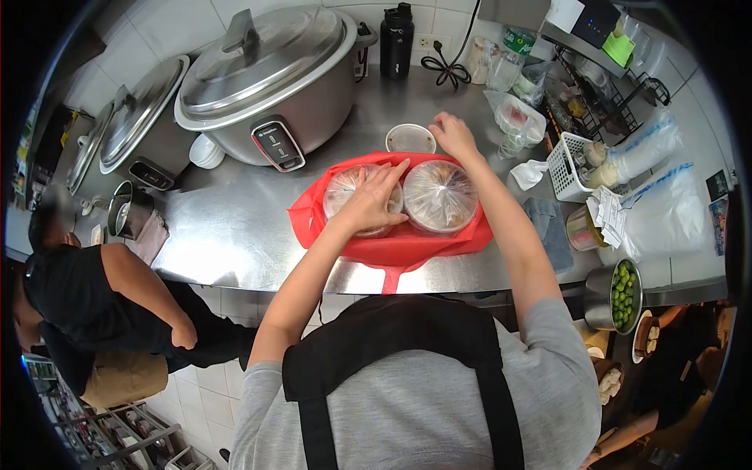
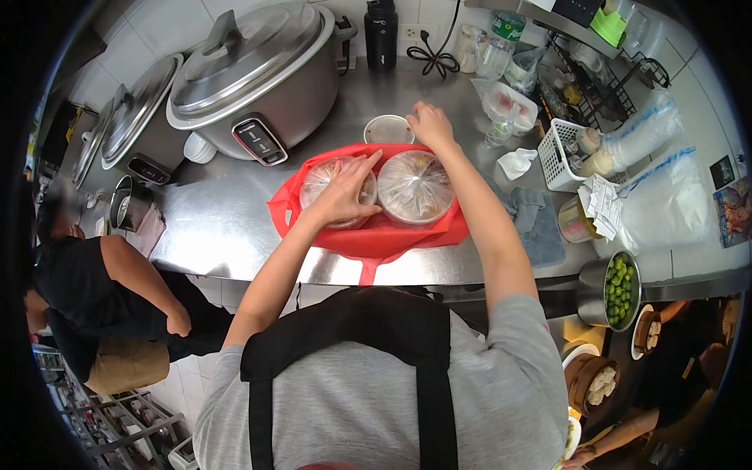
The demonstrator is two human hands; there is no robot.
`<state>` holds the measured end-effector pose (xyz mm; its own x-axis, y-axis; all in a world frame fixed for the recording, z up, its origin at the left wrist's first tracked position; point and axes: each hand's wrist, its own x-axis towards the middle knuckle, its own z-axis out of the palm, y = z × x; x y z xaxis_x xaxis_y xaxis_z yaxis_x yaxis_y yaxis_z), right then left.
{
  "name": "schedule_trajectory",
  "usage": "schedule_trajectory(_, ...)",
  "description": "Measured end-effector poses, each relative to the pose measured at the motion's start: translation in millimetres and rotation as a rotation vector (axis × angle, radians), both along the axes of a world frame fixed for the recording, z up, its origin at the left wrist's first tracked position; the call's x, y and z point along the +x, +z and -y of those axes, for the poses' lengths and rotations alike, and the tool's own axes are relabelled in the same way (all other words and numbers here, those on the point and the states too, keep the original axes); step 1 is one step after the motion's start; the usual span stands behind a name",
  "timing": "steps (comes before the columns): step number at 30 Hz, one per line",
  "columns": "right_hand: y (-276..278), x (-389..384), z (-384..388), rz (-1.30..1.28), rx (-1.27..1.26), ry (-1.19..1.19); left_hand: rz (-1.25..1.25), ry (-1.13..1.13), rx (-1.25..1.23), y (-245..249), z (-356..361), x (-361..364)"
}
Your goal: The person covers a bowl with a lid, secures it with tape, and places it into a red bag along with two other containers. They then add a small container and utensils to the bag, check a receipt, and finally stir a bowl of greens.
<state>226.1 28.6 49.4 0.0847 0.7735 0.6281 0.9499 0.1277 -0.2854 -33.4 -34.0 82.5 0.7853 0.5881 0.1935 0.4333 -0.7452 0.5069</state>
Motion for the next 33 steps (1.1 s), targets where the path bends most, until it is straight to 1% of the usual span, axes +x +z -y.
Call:
schedule_trajectory(1,-10,5,-14,0.002,0.007,0.004,0.002,0.004,0.007,-1,-2,-4)
schedule_trajectory(3,-13,9,-37,-0.768,-0.796,0.083,0.300,-0.065,-0.038,-1,-10,-17)
schedule_trajectory(4,-7,6,-39,-0.760,-0.789,0.098,0.341,0.028,0.068,13,-7,-30)
schedule_trajectory(6,0,5,-35,-0.665,-0.738,0.066,0.499,0.235,0.077,18,-4,-63)
schedule_trajectory(7,3,6,-36,-0.661,-0.744,0.072,0.518,0.376,0.099,17,-2,-80)
schedule_trajectory(8,7,8,-36,-0.630,-0.675,0.076,0.511,0.505,0.124,15,5,-97)
schedule_trajectory(10,20,16,-37,-0.602,-0.544,0.096,0.449,0.632,0.055,-2,13,-134)
schedule_trajectory(11,29,20,-40,-0.606,-0.479,0.110,0.447,0.637,0.049,-8,22,-144)
schedule_trajectory(13,64,16,-33,-0.573,-0.370,0.202,0.437,0.704,-0.102,-5,39,-155)
schedule_trajectory(15,112,-7,-12,-0.683,-0.429,0.296,0.443,0.709,-0.150,1,47,-149)
schedule_trajectory(16,125,-19,-5,-0.686,-0.433,0.295,0.500,0.690,-0.134,7,49,-139)
schedule_trajectory(17,135,-32,1,-0.724,-0.549,0.413,0.558,0.670,-0.117,12,51,-130)
schedule_trajectory(18,137,-45,8,-0.762,-0.665,0.531,0.604,0.611,-0.124,15,48,-121)
schedule_trajectory(19,135,-60,15,-0.787,-0.717,0.575,0.601,0.607,-0.125,22,48,-110)
schedule_trajectory(20,130,-75,20,-0.784,-0.753,0.624,0.695,0.554,-0.109,33,49,-97)
schedule_trajectory(21,124,-89,28,-0.803,-0.810,0.643,0.787,0.499,-0.094,39,49,-88)
schedule_trajectory(22,110,-100,30,-0.816,-0.866,0.664,0.807,0.481,-0.150,40,50,-82)
schedule_trajectory(23,96,-110,35,-0.794,-0.886,0.665,0.802,0.476,-0.151,37,49,-81)
schedule_trajectory(24,76,-118,36,-0.694,-0.861,0.630,0.588,0.473,-0.041,29,48,-80)
schedule_trajectory(25,82,-125,47,-0.659,-0.835,0.542,0.375,0.459,0.066,20,47,-77)
schedule_trajectory(26,67,-124,41,-0.590,-0.671,0.614,0.533,0.422,0.019,12,48,-70)
schedule_trajectory(27,52,-119,38,-0.515,-0.511,0.670,0.537,0.389,0.001,8,49,-65)
schedule_trajectory(29,59,-108,43,-0.527,-0.475,0.618,0.553,0.424,0.035,2,44,-67)
schedule_trajectory(30,66,-101,46,-0.532,-0.448,0.613,0.567,0.421,-0.006,0,42,-68)
schedule_trajectory(31,80,-87,48,-0.768,-0.575,0.521,0.571,0.403,-0.012,-2,40,-68)
schedule_trajectory(32,69,-62,35,-0.702,-0.399,0.412,0.595,0.402,-0.030,-4,38,-70)
schedule_trajectory(33,65,-30,25,-0.548,-0.269,0.279,0.618,0.409,-0.046,-5,38,-71)
